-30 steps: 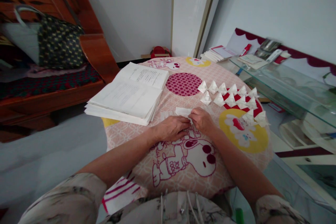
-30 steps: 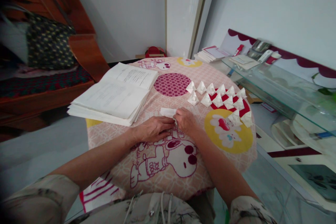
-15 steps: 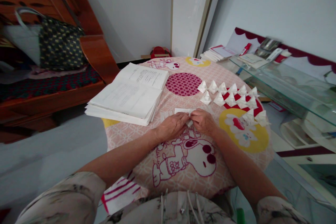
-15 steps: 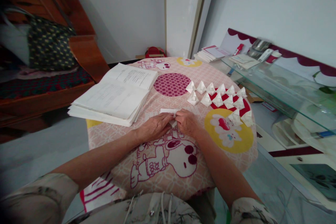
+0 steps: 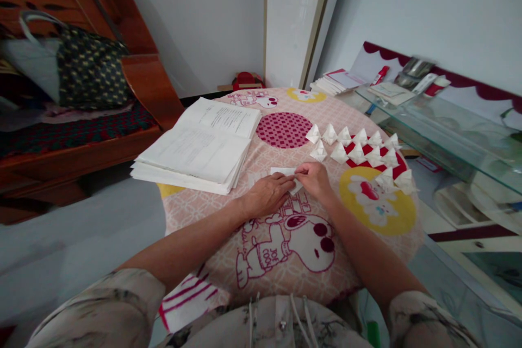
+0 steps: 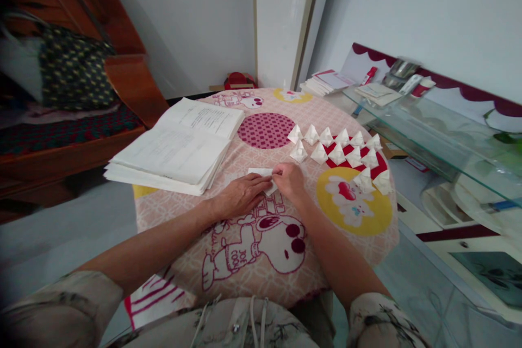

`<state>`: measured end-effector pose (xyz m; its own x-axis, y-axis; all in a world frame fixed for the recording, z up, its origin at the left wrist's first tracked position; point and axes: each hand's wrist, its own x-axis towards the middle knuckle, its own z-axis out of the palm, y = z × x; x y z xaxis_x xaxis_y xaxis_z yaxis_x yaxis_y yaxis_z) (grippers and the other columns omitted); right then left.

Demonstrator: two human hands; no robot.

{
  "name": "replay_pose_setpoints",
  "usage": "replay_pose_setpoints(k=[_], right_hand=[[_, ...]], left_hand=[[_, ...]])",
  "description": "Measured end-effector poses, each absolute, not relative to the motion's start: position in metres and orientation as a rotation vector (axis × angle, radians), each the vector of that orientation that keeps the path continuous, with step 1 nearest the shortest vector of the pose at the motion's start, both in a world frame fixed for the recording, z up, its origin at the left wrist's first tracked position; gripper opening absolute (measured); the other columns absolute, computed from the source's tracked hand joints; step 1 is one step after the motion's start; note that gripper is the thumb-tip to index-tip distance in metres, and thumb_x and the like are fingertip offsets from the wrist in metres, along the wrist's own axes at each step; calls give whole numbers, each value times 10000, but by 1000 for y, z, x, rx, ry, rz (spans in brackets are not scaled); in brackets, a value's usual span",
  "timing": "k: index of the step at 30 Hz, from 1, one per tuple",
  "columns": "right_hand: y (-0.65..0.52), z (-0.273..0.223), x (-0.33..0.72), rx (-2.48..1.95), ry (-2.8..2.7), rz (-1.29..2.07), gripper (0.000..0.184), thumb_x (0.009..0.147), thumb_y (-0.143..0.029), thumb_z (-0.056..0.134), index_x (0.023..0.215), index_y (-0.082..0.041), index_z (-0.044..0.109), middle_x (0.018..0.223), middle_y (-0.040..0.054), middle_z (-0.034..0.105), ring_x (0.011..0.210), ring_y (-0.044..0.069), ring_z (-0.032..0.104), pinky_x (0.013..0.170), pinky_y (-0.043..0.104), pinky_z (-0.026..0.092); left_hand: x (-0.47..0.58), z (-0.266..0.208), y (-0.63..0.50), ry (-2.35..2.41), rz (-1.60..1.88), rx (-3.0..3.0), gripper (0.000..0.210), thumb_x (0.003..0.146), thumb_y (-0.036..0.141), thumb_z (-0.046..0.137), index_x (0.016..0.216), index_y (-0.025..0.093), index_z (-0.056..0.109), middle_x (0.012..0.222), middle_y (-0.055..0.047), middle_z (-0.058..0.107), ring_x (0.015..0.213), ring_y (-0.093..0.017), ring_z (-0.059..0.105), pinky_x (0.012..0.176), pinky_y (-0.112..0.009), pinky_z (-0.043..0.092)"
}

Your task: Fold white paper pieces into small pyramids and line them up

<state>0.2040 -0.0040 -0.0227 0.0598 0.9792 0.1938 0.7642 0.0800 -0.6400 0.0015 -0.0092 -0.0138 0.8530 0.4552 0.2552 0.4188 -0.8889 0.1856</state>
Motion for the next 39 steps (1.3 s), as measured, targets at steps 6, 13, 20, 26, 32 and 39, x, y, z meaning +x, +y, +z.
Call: replay_pose_setpoints(k=[6,13,20,26,32,39], right_hand=[[4,-19,202,-1874,-1771,323,125,673,-146,678,590,-230,720,615,25,705,577,160,587,546,261,397],[7,-9,230,-2058,-1678,480,127,611,-128,704,531,-223,677,494,4,619,544,174,601,540,265,406],[-3,-8,249,-1920,-1509,560,87,655,-178,640,571,-200,647,485,-11,602,478,156,564,481,248,394],[-4,-13,210,-1562,-1750,572,115,726,-132,615,691,-176,716,670,25,714,630,159,636,611,252,459],[-1,-17,204,-1605,-1874,577,108,717,-90,669,690,-172,734,647,14,703,621,147,607,626,252,436],[-4,-15,207,-1650,-1829,611,117,713,-72,678,699,-171,738,649,5,698,621,145,612,614,248,428]], left_hand=[[2,-9,-9,673,406,2917,257,988,217,510,1194,160,652,1360,-131,660,1193,-280,619,1042,-445,535],[2,-12,-8,695,409,2922,290,989,226,520,1236,147,651,1374,-137,662,1224,-281,615,1065,-439,526],[1,-14,-8,695,433,2917,286,989,229,527,1229,144,656,1376,-136,661,1227,-277,609,1066,-426,518],[3,-9,-9,692,374,2922,275,990,224,516,1216,131,643,1350,-145,658,1207,-281,599,1057,-430,512],[6,-2,-19,938,234,2908,261,994,260,511,1163,106,637,1184,-148,693,1128,-287,615,979,-402,529],[6,11,-23,1266,92,2831,326,999,391,541,1037,104,689,996,-171,719,1035,-306,658,823,-370,515]])
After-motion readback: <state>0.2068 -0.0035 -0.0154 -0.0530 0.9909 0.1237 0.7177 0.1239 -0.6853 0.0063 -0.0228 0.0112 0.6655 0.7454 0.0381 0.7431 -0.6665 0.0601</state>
